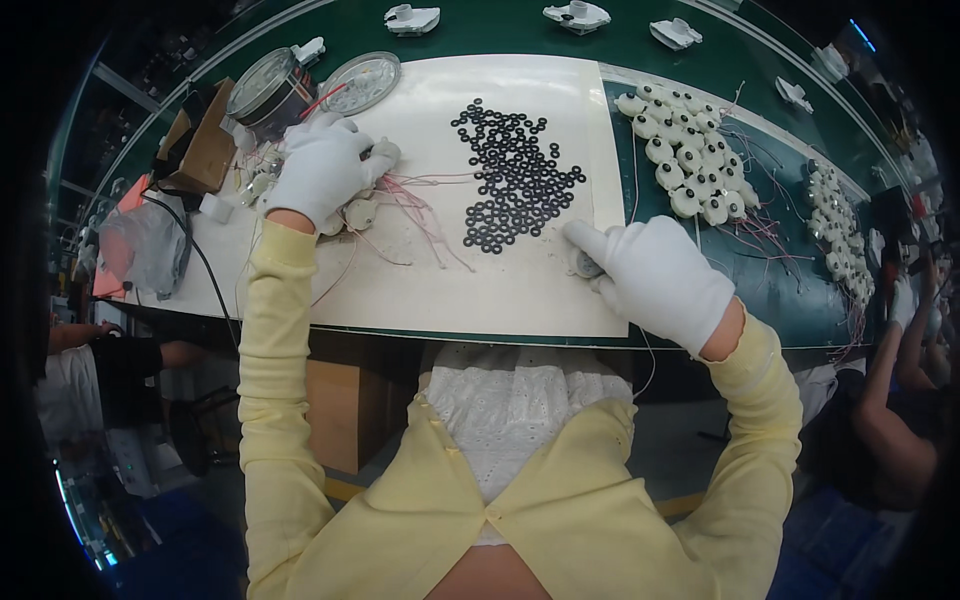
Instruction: The person assembles small electronic components by hand at a factory workstation. They pick up white cylindrical parts and insert them into a white plastic fixture, then place the assembled units onto a green conveyor belt. The process is repeated continuously with components and tools arranged on the table.
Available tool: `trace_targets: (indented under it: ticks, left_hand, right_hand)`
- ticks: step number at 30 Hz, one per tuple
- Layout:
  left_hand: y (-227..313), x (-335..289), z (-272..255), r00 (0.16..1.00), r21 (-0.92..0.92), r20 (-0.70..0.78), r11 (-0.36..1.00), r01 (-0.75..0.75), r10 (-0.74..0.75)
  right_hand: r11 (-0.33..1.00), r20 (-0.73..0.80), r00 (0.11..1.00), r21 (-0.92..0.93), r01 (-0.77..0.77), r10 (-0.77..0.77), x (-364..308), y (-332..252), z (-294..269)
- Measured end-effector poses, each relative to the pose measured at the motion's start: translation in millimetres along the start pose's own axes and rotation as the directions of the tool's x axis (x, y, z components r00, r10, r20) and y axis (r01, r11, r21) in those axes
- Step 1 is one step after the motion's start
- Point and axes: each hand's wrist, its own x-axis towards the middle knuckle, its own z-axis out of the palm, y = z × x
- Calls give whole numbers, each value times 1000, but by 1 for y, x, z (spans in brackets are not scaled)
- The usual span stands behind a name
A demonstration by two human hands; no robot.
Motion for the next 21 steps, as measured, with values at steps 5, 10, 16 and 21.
trace_targets:
  ticks: [5,10,16,21]
  left_hand:
    - [15,-12,-3,985,-52,-153,995,-82,73]
    - [27,-24,-18,951,-273,-303,951,-144,57]
    - [-3,-84,-52,815,-884,-381,431,-182,-437]
    - [10,-122,-54,609,-839,-312,-90,-537,-729]
  right_hand:
    - [998,-8,1000,63,-9,9,2,-11,-11]
    - [993,-181,982,114,-28,49,10,-3,7]
    - [768,24,934,562,-306,355,12,-5,1]
    - [940,-210,958,319,-123,197,16,-11,14]
